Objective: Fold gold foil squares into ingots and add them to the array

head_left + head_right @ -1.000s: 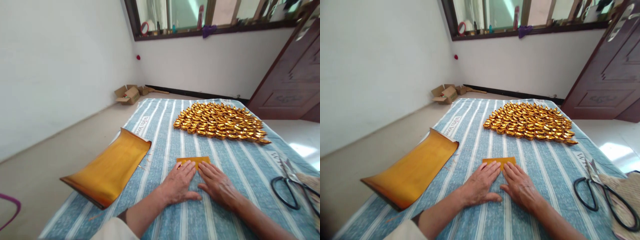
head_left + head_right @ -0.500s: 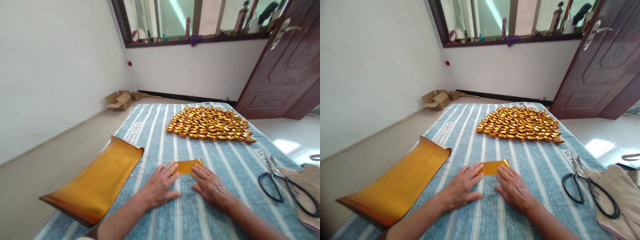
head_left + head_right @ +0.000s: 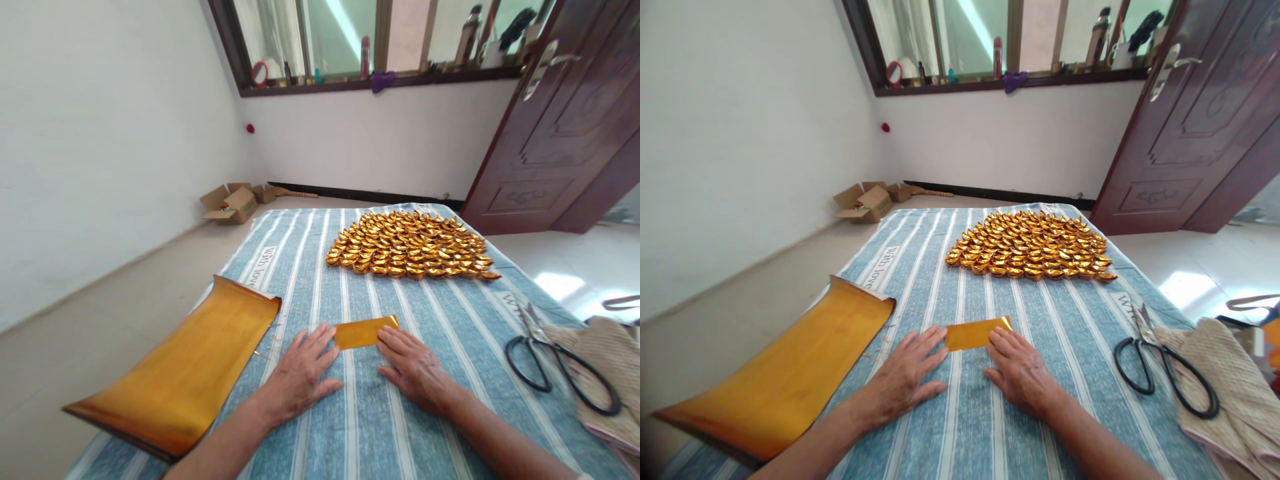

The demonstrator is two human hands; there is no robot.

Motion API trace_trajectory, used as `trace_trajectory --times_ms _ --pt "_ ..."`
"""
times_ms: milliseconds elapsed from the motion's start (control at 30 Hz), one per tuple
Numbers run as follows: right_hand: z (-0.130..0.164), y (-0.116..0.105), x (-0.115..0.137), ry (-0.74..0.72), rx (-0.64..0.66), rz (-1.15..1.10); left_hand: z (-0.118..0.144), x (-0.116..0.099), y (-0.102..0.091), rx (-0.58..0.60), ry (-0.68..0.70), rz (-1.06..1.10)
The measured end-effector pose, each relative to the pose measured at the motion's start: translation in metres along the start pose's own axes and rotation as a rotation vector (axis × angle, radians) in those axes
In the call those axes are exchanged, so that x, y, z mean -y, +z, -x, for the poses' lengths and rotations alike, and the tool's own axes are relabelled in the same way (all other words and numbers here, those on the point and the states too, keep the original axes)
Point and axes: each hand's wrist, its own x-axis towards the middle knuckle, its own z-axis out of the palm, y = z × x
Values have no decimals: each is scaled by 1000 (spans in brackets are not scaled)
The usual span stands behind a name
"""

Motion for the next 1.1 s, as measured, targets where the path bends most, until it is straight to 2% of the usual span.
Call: trace_trajectory --times_ms 200,333,500,600,700,867,933,1000,1100 --pt "-1 -1 -1 -17 1 5 -10 -4 -2 -38 26 41" --pt "-2 -2 -1 -26 1 28 -22 -9 1 -188 9 25" --pt "-4 -4 0 -21 0 31 -40 -22 1 -398 50 4" --pt "-5 -4 0 -26 -3 15 -52 -32 2 -459 44 3" --pt "-6 -5 -1 -27 11 3 -64 -38 4 -399 39 44" --pt "-7 -6 -4 -31 -4 -33 -76 -30 3 -140 -187 64" --pt "-7 -7 -5 -36 -11 -48 -76 -24 0 -49 -233 74" --pt "-8 -7 -6 -42 -15 -63 -74 -21 -3 -9 -235 88" --pt "-11 -9 -8 -38 -16 -82 -69 -21 -4 -16 -233 100"
